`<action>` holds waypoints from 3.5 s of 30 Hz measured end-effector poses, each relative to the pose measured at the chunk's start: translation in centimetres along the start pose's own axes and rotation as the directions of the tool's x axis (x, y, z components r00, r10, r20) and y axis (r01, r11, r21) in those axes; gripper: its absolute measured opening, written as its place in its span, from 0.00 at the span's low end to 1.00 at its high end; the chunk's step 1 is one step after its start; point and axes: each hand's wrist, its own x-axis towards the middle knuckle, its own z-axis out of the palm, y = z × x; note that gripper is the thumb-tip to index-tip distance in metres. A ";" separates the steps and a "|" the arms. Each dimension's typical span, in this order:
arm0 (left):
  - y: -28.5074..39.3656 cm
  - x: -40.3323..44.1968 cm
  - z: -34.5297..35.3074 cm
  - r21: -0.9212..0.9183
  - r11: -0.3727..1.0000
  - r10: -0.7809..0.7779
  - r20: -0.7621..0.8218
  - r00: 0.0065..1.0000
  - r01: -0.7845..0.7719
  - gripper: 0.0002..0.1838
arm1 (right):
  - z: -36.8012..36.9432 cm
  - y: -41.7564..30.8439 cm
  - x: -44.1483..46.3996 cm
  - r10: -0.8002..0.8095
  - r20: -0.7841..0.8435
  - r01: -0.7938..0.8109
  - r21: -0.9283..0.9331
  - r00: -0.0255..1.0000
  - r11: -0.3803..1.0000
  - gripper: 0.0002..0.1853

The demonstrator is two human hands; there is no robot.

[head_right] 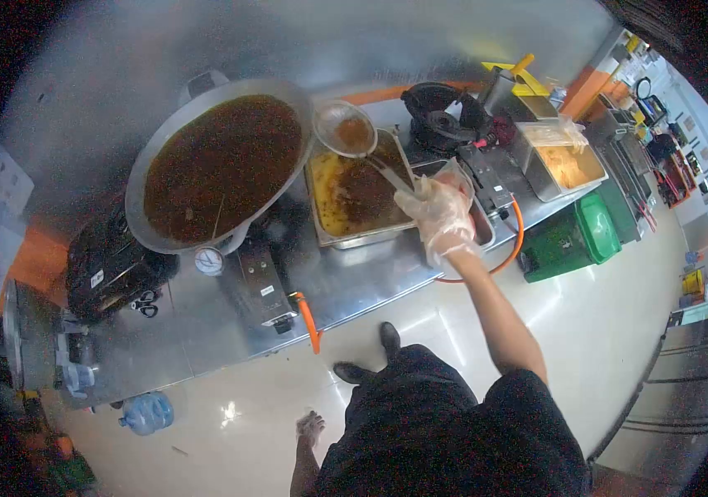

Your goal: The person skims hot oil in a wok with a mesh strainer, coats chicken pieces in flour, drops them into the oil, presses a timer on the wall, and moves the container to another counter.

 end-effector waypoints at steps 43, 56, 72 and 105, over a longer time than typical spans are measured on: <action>-40.7 47.0 94.3 0.887 0.007 0.043 0.460 0.887 -0.461 0.11 | -51.2 50.2 24.2 0.274 -0.415 -0.086 0.418 0.868 0.904 0.15; -47.5 70.2 106.0 0.630 -0.445 0.007 0.713 0.701 -0.636 0.29 | -58.1 64.5 37.7 -0.205 0.495 -0.436 0.857 0.844 0.276 0.48; -50.9 83.8 119.6 0.548 -0.807 0.128 0.529 0.839 -0.222 0.13 | -63.7 61.0 47.0 0.202 -0.014 -0.200 0.093 0.979 0.975 0.22; -61.3 67.7 111.3 0.363 0.873 0.293 0.141 0.946 -0.325 0.20 | -59.8 62.5 37.1 -0.525 0.103 0.523 0.049 0.845 0.851 0.14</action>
